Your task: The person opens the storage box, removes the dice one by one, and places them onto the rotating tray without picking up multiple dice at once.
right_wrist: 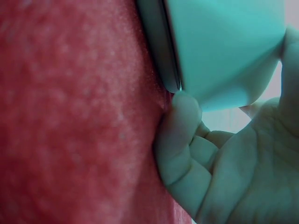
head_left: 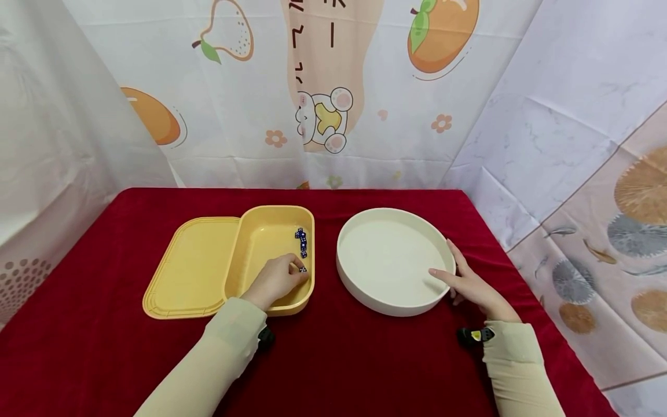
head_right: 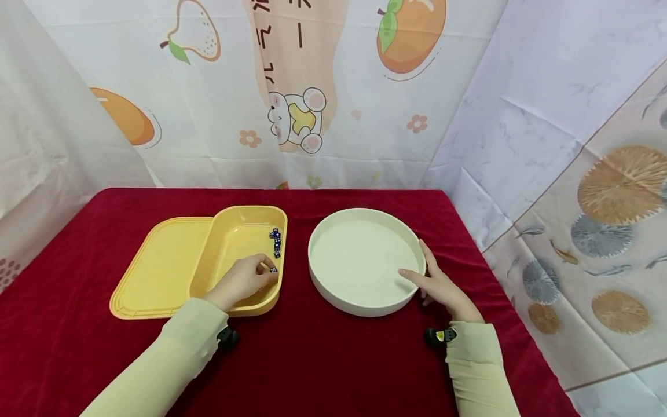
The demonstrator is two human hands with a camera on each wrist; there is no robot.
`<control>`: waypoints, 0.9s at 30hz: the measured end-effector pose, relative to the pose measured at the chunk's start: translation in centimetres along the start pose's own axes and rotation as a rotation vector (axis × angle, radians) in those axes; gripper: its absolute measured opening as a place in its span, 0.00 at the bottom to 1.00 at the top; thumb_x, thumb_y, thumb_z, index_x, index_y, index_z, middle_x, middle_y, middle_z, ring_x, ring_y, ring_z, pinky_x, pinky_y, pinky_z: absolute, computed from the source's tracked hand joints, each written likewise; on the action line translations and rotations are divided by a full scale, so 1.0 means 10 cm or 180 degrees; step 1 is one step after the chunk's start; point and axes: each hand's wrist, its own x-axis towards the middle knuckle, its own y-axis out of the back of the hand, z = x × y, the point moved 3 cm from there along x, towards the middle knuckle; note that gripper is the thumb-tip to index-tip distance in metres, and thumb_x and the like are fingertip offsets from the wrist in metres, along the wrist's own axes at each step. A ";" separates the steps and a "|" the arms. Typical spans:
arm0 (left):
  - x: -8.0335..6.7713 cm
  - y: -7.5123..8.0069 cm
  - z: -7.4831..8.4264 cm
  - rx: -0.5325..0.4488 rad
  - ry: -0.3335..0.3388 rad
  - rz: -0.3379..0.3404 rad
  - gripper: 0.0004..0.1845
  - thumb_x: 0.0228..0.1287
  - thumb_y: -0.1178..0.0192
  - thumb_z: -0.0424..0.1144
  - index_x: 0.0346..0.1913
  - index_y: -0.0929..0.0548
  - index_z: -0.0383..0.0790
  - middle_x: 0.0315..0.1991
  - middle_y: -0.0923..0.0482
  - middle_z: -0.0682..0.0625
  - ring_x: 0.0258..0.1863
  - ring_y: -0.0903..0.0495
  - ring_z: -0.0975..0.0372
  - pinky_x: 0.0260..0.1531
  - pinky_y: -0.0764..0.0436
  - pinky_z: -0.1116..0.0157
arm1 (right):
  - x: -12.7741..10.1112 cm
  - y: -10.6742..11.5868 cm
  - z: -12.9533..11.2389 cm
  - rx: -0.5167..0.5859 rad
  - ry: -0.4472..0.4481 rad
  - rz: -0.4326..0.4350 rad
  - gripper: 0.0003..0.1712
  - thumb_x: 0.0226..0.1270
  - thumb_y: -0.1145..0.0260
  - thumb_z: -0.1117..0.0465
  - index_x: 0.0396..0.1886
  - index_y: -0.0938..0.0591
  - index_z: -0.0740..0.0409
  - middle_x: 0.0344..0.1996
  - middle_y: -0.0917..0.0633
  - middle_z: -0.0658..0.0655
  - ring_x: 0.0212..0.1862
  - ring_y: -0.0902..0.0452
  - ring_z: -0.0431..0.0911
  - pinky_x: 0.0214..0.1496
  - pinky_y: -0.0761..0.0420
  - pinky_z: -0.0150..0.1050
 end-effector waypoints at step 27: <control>-0.10 0.19 0.10 -0.0944 -0.0271 0.0876 0.15 0.62 0.31 0.46 0.49 0.13 0.44 0.44 0.12 0.50 0.35 0.18 0.58 0.31 0.21 0.65 | 0.00 0.00 0.02 0.0039 0.0029 0.0020 0.57 0.70 0.37 0.46 0.79 0.70 0.35 0.17 0.28 0.54 0.22 0.29 0.46 0.26 0.22 0.44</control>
